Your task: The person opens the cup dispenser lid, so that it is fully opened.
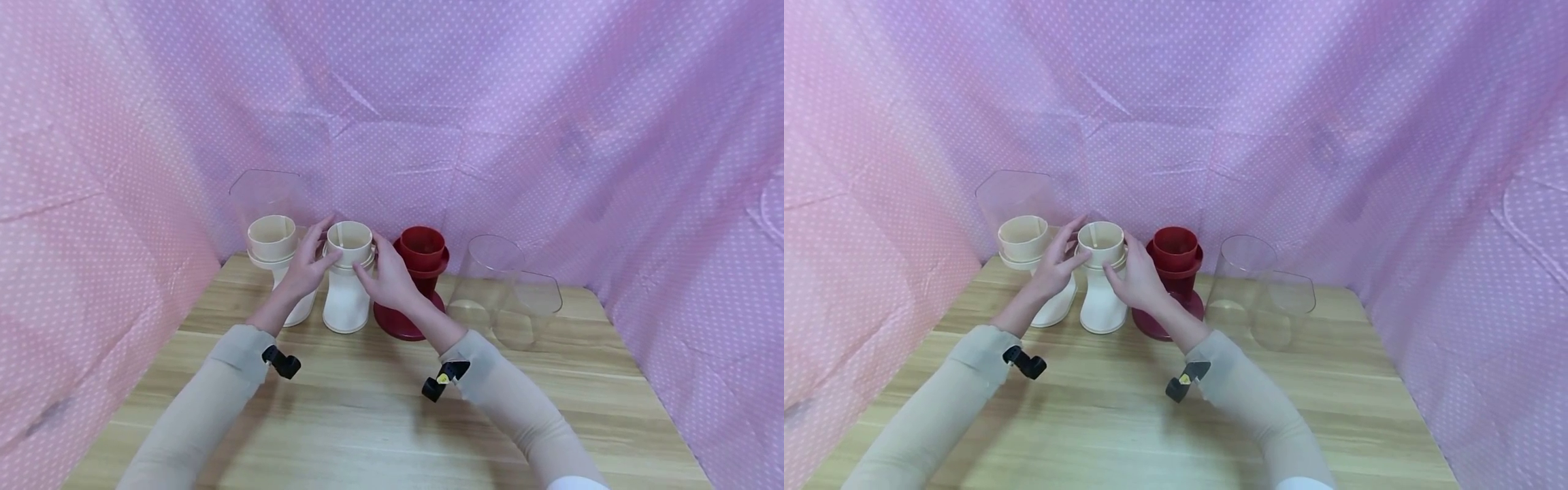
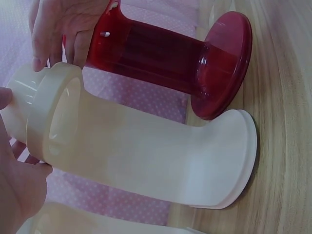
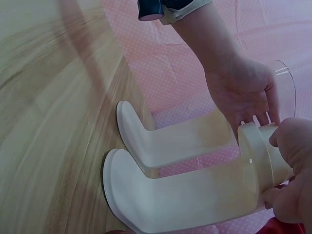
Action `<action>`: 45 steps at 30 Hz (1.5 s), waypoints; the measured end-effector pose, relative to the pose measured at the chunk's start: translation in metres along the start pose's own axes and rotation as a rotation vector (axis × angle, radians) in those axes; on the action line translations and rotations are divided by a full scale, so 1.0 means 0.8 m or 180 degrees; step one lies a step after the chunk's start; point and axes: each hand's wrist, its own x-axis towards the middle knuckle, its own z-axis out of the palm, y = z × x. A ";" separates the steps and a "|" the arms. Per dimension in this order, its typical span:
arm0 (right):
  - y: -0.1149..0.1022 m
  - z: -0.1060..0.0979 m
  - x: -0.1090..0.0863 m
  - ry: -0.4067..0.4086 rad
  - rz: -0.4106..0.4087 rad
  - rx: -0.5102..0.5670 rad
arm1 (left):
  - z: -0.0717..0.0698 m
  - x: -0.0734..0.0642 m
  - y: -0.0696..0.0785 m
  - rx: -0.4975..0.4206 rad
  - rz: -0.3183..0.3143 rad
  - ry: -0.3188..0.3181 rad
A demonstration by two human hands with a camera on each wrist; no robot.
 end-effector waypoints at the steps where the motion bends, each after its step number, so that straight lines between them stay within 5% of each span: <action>1: 0.000 0.000 0.000 -0.0005 0.0008 -0.0004 | 0.000 0.000 0.000 0.0009 -0.0004 -0.0005; 8: -0.006 -0.005 -0.001 -0.0031 0.0006 -0.0088 | 0.001 -0.003 0.002 0.0104 0.0012 -0.0003; 14: -0.018 -0.016 0.007 0.0101 -0.0159 -0.0104 | 0.009 -0.004 0.030 0.0528 0.0102 0.0070; 19: -0.031 -0.021 0.023 0.0225 -0.0201 0.0010 | 0.006 -0.003 0.072 0.0867 0.0531 0.0471; 24: -0.049 -0.016 0.041 0.0233 -0.0275 0.0261 | -0.008 0.002 0.110 0.0859 0.1121 0.0813; 30: -0.068 -0.006 0.057 0.0150 -0.0360 0.0316 | -0.039 0.005 0.125 0.0951 0.1365 0.1192; 35: -0.077 0.003 0.067 0.0145 -0.0383 0.0317 | -0.073 0.010 0.124 0.1163 0.1231 0.1306; 37: -0.081 0.006 0.070 0.0106 -0.0390 0.0289 | -0.089 0.010 0.122 0.1197 0.1026 0.1352; 45: -0.098 0.025 0.081 -0.0140 -0.0389 0.0344 | -0.155 0.000 0.097 0.0864 -0.0459 0.1442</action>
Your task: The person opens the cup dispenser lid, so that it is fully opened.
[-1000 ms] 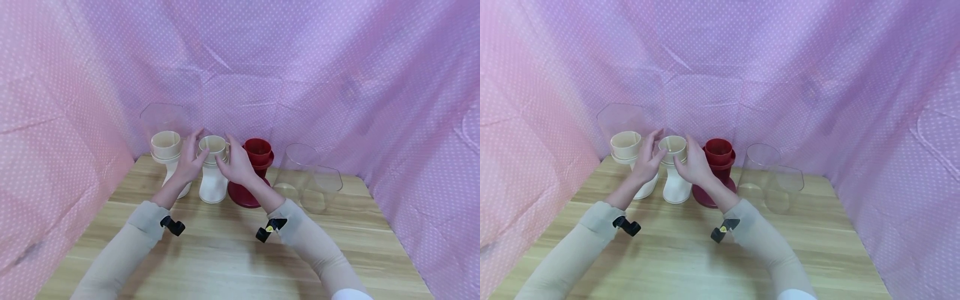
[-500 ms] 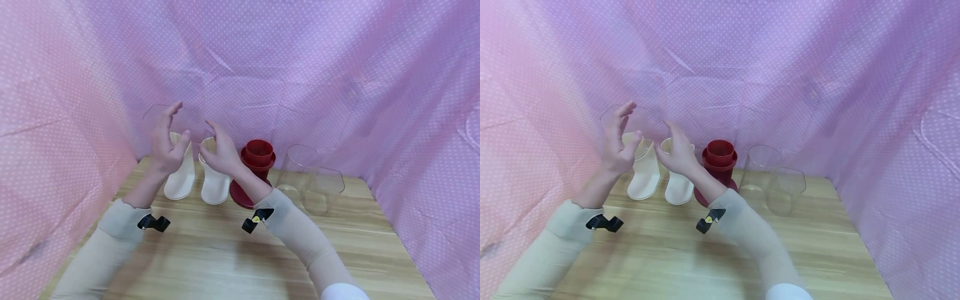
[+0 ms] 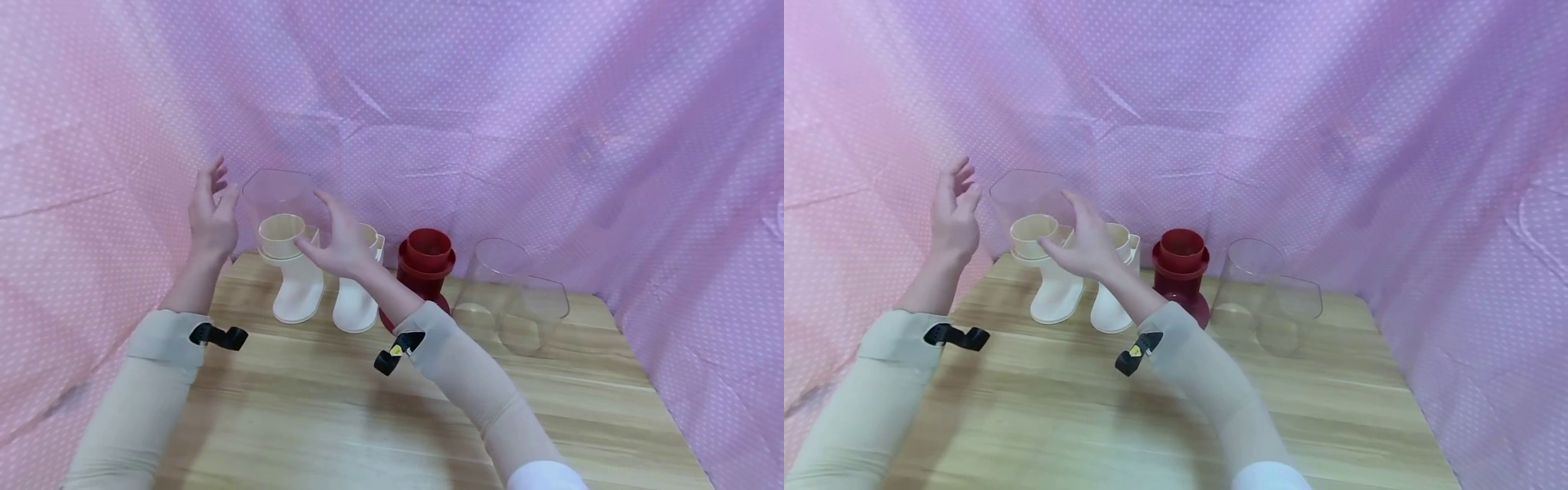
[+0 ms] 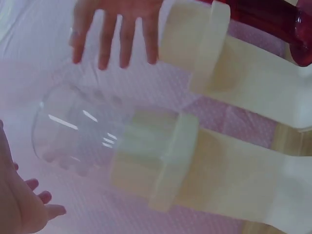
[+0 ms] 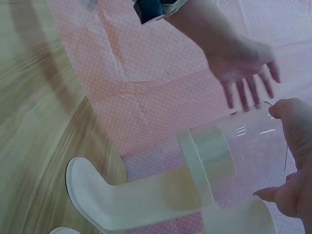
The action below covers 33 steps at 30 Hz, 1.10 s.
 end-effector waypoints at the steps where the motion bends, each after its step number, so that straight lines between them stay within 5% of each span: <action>1: -0.001 0.002 0.001 -0.0013 0.0017 0.0014 | -0.002 0.001 -0.007 -0.0003 -0.0140 -0.0050; 10: -0.009 0.022 0.004 -0.0241 0.0198 0.0168 | 0.001 -0.001 -0.052 -0.0592 -0.0646 -0.0412; 17: -0.012 0.032 0.005 -0.0306 0.0396 0.0127 | 0.003 -0.003 -0.059 -0.0630 -0.0627 -0.0633; 33: -0.007 0.052 -0.001 -0.0233 0.0471 0.0707 | 0.017 -0.010 -0.060 -0.0577 -0.0413 -0.0780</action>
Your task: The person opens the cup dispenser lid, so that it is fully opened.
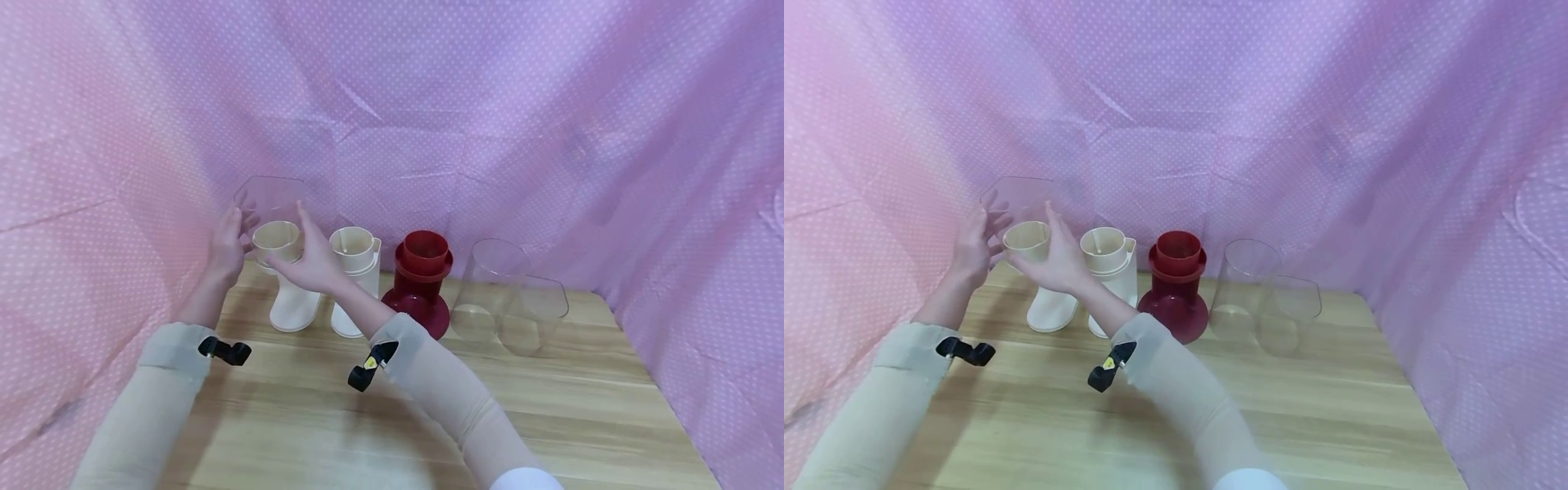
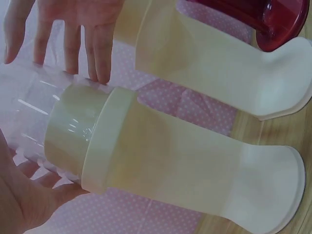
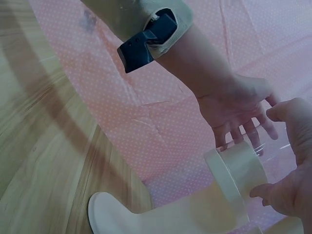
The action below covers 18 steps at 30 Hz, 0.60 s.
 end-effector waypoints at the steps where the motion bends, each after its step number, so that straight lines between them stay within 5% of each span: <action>1: -0.001 -0.001 -0.001 0.0004 -0.0008 0.0015 | 0.000 -0.002 0.003 0.0048 0.0012 0.0036; 9: -0.026 -0.022 -0.019 -0.0086 -0.0180 0.0355 | -0.004 -0.025 0.051 0.0682 0.0147 0.0365; 14: -0.048 -0.044 -0.044 -0.0066 -0.0414 0.0362 | -0.001 -0.057 0.093 0.1064 0.0223 0.0415; 18: -0.063 -0.067 -0.072 0.0103 -0.0627 0.0217 | 0.011 -0.088 0.127 0.1157 0.0572 0.0412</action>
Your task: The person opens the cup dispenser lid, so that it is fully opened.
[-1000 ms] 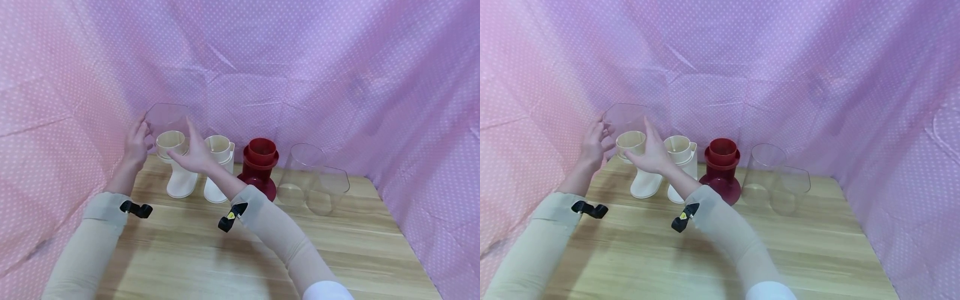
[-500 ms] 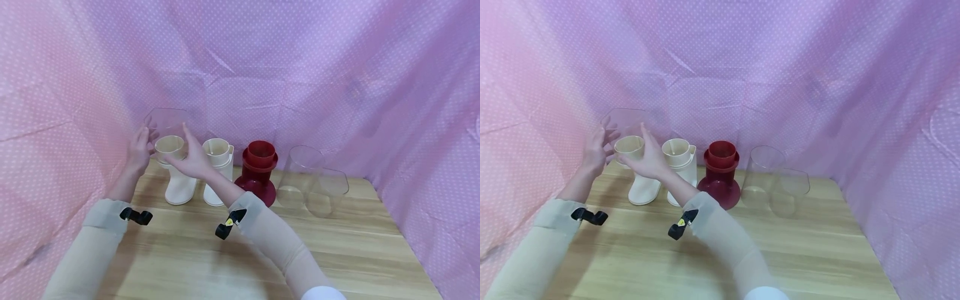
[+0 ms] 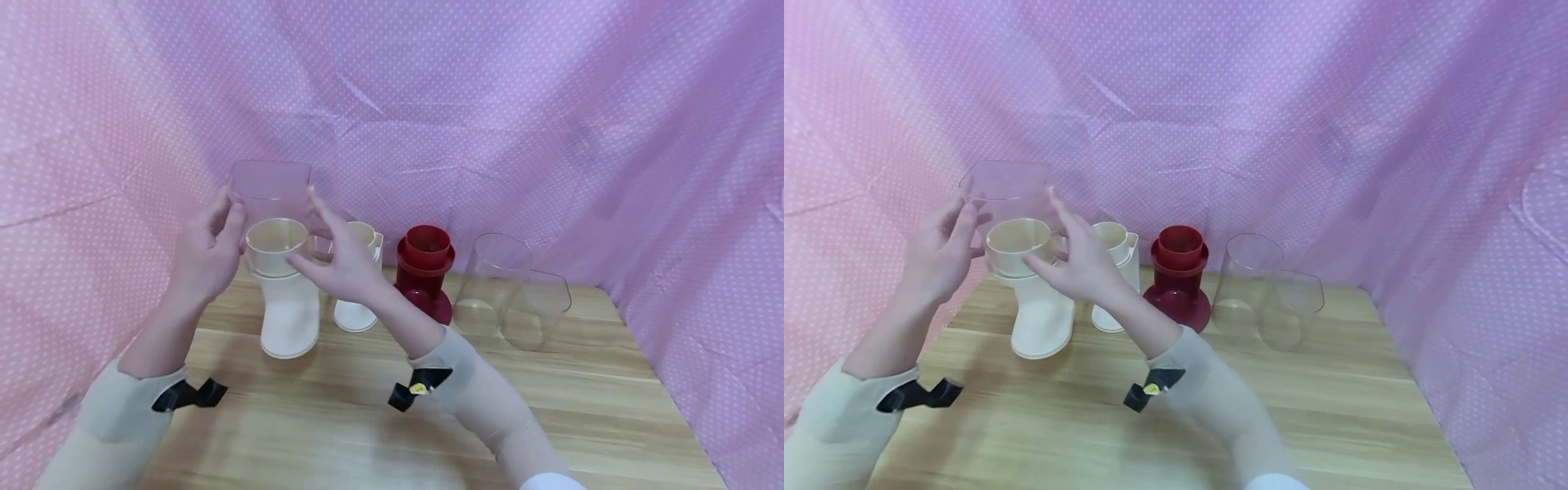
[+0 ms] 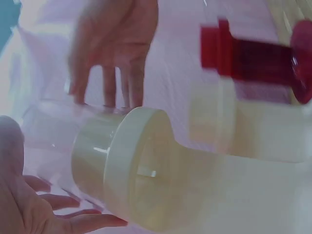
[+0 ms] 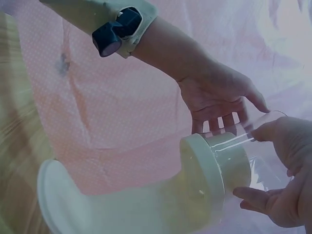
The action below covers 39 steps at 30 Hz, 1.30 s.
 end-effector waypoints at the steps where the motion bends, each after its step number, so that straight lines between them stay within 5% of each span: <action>1: -0.005 -0.007 -0.007 0.0075 -0.0048 -0.0064 | 0.001 -0.006 0.010 0.0009 0.0084 -0.0011; 8: -0.023 -0.056 -0.063 0.0498 -0.0234 -0.0176 | 0.019 -0.043 0.065 -0.0304 0.0558 -0.0404; 15: -0.026 -0.105 -0.126 0.0721 -0.0261 -0.0516 | 0.069 -0.067 0.093 -0.0336 0.0670 -0.0679; 26: -0.006 -0.148 -0.196 0.0901 -0.0194 -0.0699 | 0.145 -0.093 0.097 -0.0646 0.1088 -0.0758; 33: 0.007 -0.153 -0.225 0.0912 -0.0195 -0.0823 | 0.168 -0.108 0.090 -0.0911 0.1094 -0.0921; 39: 0.016 -0.153 -0.237 0.0886 -0.0142 -0.0858 | 0.181 -0.114 0.083 -0.0857 0.1167 -0.0864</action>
